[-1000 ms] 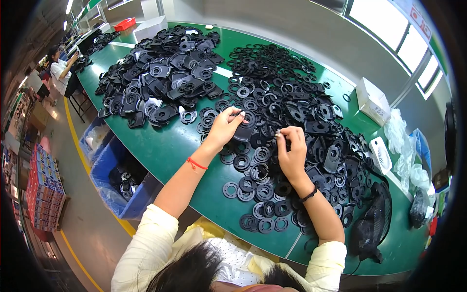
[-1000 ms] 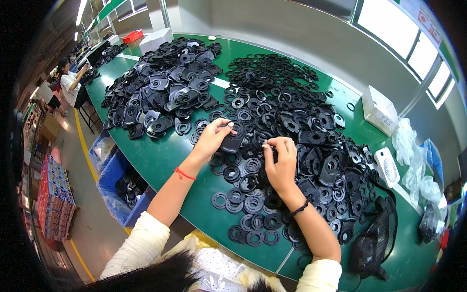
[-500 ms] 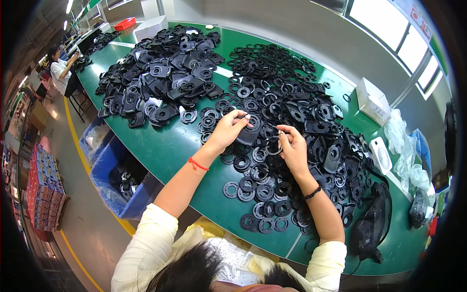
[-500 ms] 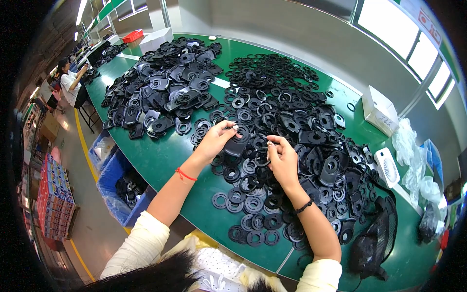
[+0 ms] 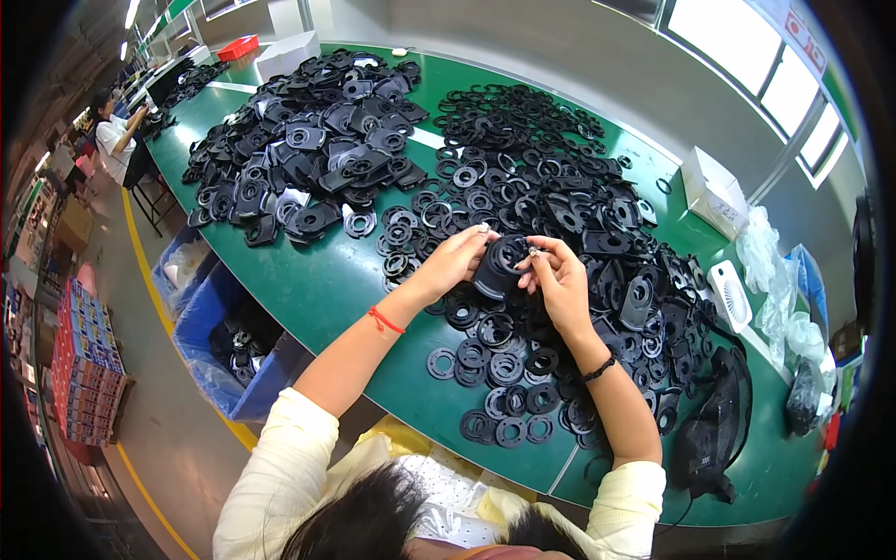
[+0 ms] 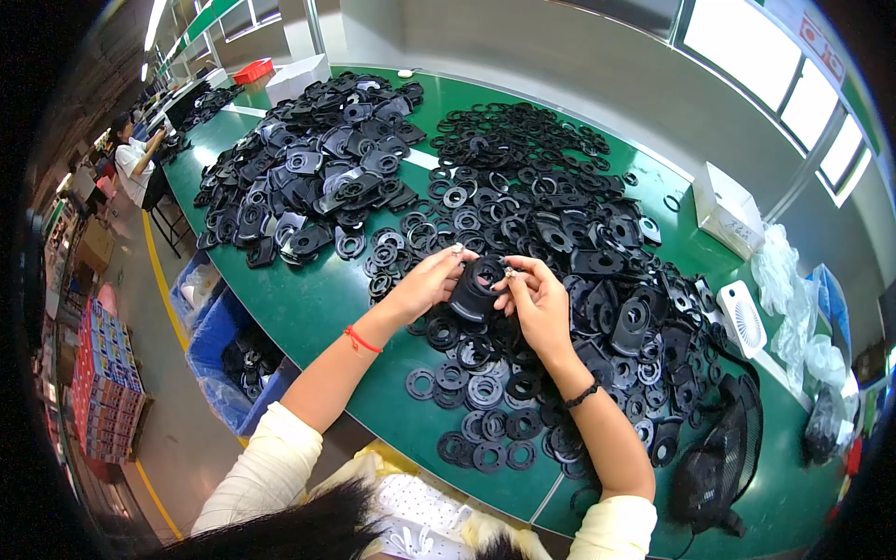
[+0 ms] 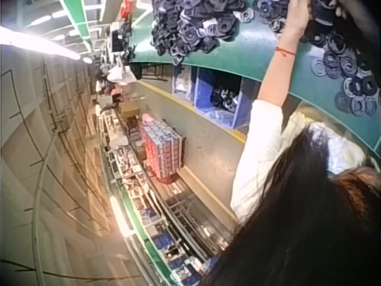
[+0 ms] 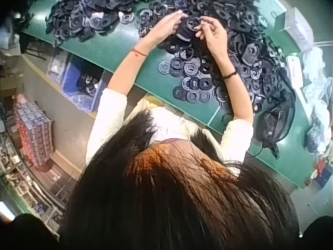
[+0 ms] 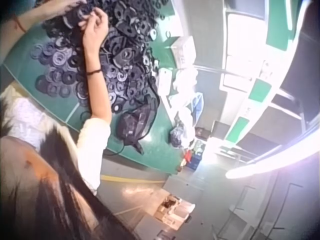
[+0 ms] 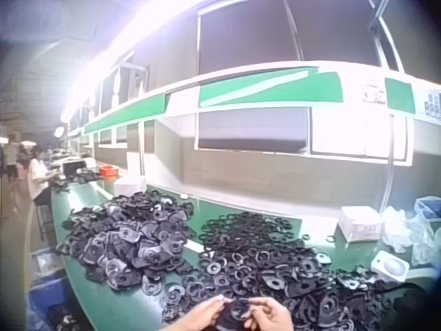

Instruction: Inspecting and sorting small black plastic components on a workbench in an assembly line.

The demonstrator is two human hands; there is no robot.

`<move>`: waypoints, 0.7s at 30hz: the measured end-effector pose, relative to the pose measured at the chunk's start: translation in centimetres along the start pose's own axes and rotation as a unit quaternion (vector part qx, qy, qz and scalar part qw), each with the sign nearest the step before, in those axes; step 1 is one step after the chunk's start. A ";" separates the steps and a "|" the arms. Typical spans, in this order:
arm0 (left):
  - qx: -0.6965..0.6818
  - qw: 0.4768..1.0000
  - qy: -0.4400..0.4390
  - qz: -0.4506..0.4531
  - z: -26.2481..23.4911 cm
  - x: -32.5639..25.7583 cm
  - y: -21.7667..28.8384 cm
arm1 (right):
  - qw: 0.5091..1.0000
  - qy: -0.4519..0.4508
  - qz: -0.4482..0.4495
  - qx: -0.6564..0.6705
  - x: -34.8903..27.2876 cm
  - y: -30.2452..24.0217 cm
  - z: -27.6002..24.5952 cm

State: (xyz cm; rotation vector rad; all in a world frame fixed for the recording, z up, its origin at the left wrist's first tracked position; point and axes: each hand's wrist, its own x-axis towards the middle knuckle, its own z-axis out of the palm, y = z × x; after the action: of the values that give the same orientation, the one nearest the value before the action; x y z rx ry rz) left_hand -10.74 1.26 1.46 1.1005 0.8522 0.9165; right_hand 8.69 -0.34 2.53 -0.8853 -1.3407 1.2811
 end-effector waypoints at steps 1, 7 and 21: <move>-0.009 1.000 -0.025 0.013 -0.1 0.2 -0.4 | 1.000 -0.002 -0.001 -0.009 0.0 0.0 0.0; 0.108 0.988 -0.025 0.106 0.5 0.0 -0.2 | 0.998 0.006 -0.011 -0.067 -0.2 0.2 0.0; 0.296 0.925 -0.003 0.240 1.1 -0.5 0.2 | 0.987 0.014 -0.047 -0.150 -0.5 -0.5 0.6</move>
State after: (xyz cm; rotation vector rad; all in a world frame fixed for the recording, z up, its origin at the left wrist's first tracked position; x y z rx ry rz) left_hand -9.94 0.44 1.93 1.8967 0.8962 1.0830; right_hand 8.25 -1.06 2.96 -1.0288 -1.5590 1.0059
